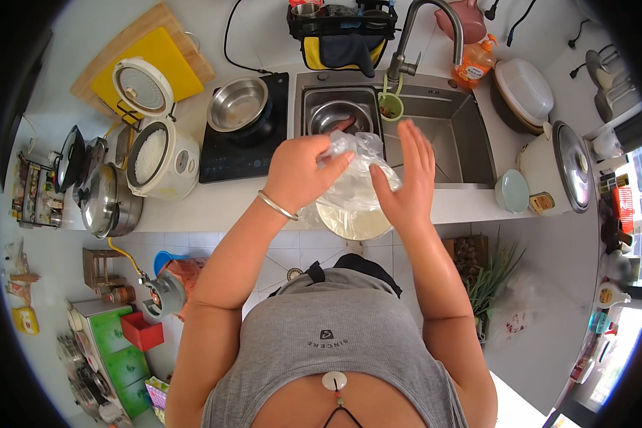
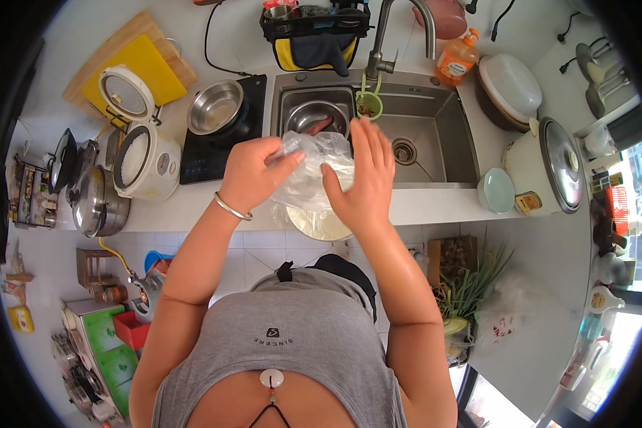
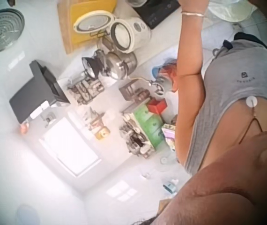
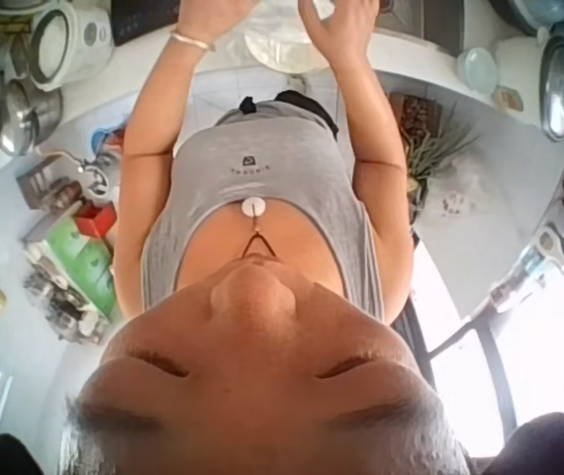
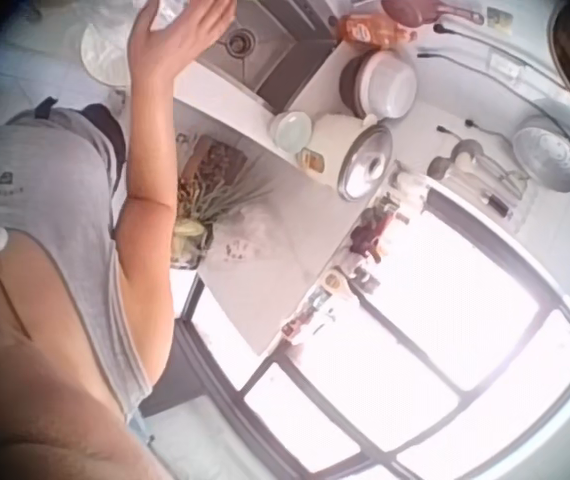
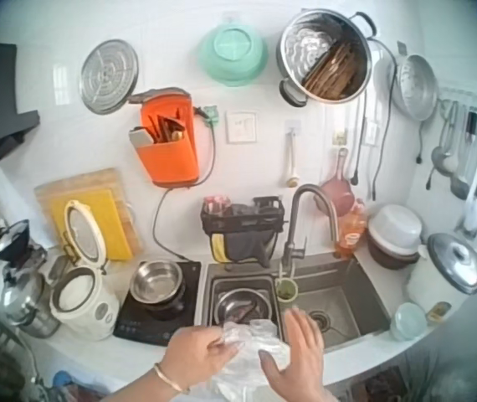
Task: The person lines a white bowl with a clear plastic bag, then uses a black rice paddle to scoop cooked white rice from a rice cooker into the lined bowl. The person uses a yellow cloth to handle the hot rice cooker pot while transferring the rice.
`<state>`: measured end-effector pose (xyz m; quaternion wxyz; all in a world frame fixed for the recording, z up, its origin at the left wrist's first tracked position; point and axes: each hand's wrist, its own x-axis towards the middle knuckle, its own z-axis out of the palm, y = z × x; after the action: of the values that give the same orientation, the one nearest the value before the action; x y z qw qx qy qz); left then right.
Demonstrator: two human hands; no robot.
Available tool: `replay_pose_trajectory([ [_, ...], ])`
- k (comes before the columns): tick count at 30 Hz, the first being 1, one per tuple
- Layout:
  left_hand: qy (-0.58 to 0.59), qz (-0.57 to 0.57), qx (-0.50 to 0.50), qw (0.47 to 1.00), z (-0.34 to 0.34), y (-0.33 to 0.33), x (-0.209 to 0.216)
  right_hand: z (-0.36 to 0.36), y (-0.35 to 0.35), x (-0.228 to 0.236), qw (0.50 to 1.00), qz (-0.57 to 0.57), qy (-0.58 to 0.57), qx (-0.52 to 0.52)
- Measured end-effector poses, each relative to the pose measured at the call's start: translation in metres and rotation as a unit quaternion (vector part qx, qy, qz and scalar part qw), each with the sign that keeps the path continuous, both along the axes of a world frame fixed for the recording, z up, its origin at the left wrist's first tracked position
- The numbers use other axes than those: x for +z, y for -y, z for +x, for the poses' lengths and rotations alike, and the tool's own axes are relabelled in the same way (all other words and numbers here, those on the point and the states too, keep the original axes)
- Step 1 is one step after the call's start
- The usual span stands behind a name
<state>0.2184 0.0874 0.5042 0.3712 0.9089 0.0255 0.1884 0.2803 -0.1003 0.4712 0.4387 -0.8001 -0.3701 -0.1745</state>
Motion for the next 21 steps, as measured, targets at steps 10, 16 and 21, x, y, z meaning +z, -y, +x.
replay_pose_trajectory([
  [10, -0.063, 0.11, 0.029, 0.992, -0.024, -0.052, -0.028, 0.044, 0.015, 0.013, 0.987, 0.062, -0.139, -0.046],
  [16, -0.112, -0.069, 0.122, 0.984, -0.021, -0.055, -0.048, 0.027, 0.035, 0.054, 0.981, -0.131, -0.043, -0.138],
  [21, -0.078, -0.392, 0.136, 0.906, -0.034, -0.032, -0.005, 0.014, 0.049, 0.079, 0.967, 0.005, -0.242, -0.074],
])
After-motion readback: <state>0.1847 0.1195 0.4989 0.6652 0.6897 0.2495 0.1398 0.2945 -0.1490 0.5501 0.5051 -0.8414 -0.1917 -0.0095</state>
